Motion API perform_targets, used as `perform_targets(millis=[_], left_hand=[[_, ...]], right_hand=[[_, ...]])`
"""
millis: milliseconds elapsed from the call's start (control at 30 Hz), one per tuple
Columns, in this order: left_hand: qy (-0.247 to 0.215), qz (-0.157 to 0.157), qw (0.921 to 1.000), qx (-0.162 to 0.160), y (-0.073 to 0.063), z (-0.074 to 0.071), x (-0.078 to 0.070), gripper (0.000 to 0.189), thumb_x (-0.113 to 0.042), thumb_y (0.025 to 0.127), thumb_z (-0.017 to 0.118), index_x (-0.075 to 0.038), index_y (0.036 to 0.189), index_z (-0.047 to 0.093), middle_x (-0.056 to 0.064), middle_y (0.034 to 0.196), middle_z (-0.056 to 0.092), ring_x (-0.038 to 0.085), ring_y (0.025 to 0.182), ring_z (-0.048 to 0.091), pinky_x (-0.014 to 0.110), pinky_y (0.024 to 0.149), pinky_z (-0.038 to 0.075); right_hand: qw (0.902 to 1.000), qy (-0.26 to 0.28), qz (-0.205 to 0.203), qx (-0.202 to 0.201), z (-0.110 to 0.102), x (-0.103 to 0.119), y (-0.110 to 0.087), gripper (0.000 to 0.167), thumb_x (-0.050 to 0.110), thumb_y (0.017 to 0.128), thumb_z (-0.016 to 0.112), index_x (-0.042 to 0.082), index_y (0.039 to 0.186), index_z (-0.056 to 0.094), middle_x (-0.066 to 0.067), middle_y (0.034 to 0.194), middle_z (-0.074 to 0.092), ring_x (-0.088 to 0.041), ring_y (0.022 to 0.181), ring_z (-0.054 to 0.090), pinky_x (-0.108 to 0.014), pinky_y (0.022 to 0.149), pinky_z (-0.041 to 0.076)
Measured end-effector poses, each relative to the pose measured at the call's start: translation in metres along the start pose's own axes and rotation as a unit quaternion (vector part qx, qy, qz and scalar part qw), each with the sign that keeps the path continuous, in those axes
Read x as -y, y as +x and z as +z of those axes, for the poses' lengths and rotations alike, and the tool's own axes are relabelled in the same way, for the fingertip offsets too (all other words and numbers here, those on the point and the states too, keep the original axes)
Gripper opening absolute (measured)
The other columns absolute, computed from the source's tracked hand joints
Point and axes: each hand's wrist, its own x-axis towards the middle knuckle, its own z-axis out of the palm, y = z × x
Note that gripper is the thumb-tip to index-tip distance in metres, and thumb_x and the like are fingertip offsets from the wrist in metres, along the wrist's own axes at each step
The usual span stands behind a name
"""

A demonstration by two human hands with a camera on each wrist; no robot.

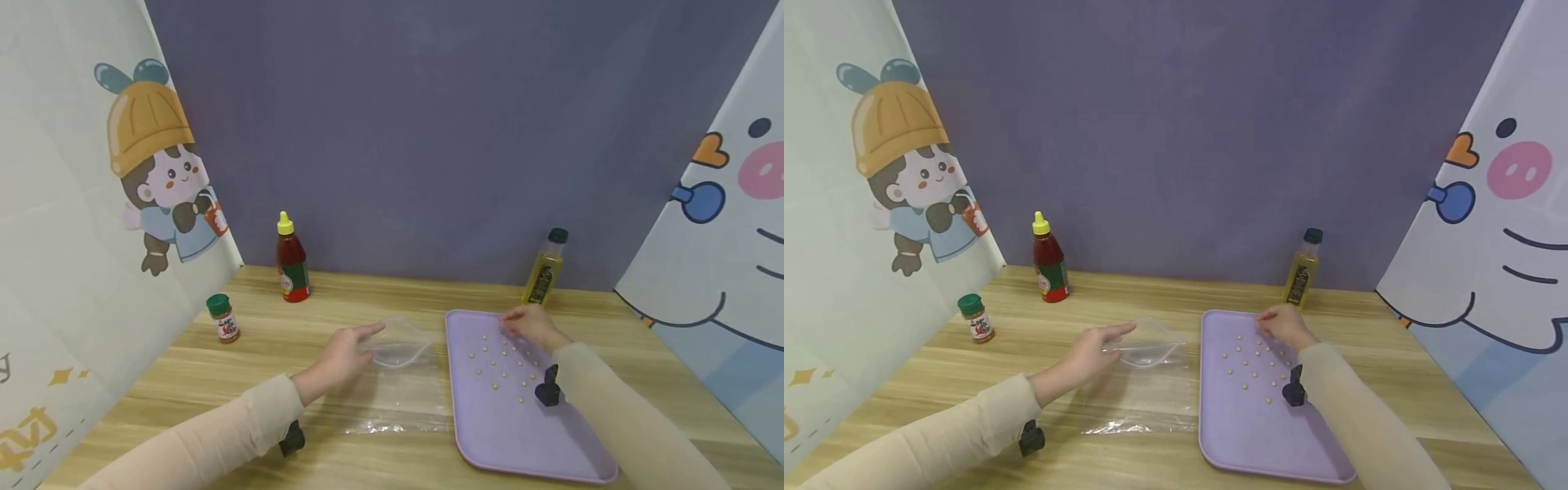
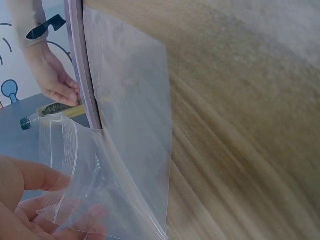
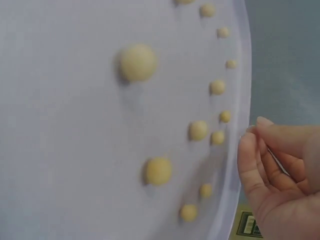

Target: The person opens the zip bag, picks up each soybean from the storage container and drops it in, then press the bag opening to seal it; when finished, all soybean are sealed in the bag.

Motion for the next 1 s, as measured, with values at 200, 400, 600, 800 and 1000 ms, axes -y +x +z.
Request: perform_targets(millis=[200,400,600,800,1000], left_hand=[[-0.005,-0.001,1.0000,0.003,-0.001,-0.002,-0.001,0.059,0.005,0.085,0.061,-0.014,0.140,0.052,0.019,0.143,0.049,0.005,0.040,0.035,0.016,0.037,0.037],[0.002,0.005,0.9999,0.009,-0.001,-0.003,-0.002,0.058,0.003,0.086,0.061,-0.013,0.140,0.051,0.019,0.143,0.049,0.005,0.039,0.034,0.015,0.036,0.036],[0.010,0.011,0.9999,0.008,0.000,-0.003,-0.002,0.058,0.002,0.086,0.061,-0.015,0.140,0.051,0.019,0.143,0.050,0.005,0.039,0.035,0.016,0.036,0.037],[0.013,0.007,0.9999,0.007,0.001,-0.002,-0.004,0.059,0.003,0.085,0.062,-0.015,0.140,0.052,0.019,0.143,0.050,0.005,0.040,0.035,0.016,0.037,0.038],[0.008,0.007,0.9999,0.006,0.004,0.000,-0.004,0.060,0.004,0.083,0.062,-0.014,0.140,0.052,0.018,0.142,0.051,0.004,0.039,0.034,0.015,0.037,0.037]], right_hand=[[0.9996,0.022,-0.019,0.000,-0.001,0.010,0.002,0.029,0.008,0.089,0.066,-0.011,0.112,0.066,-0.020,0.103,0.072,-0.004,0.074,0.064,-0.021,0.070,0.054],[0.9980,0.053,-0.028,0.020,0.000,0.031,-0.002,0.035,0.014,0.091,0.066,-0.009,0.117,0.063,-0.019,0.107,0.071,-0.009,0.081,0.067,-0.038,0.085,0.057],[0.9935,0.095,-0.047,0.041,0.011,0.058,-0.007,0.035,0.008,0.090,0.066,-0.014,0.117,0.060,-0.020,0.108,0.071,-0.012,0.081,0.068,-0.038,0.083,0.058],[0.9862,0.127,-0.072,0.078,0.028,0.086,-0.015,0.032,0.005,0.088,0.066,-0.015,0.113,0.062,-0.019,0.102,0.072,-0.010,0.077,0.067,-0.042,0.082,0.058],[0.9801,0.134,-0.086,0.118,0.046,0.105,-0.023,0.030,0.005,0.088,0.067,-0.013,0.111,0.064,-0.020,0.100,0.072,-0.019,0.081,0.068,-0.046,0.083,0.057]])
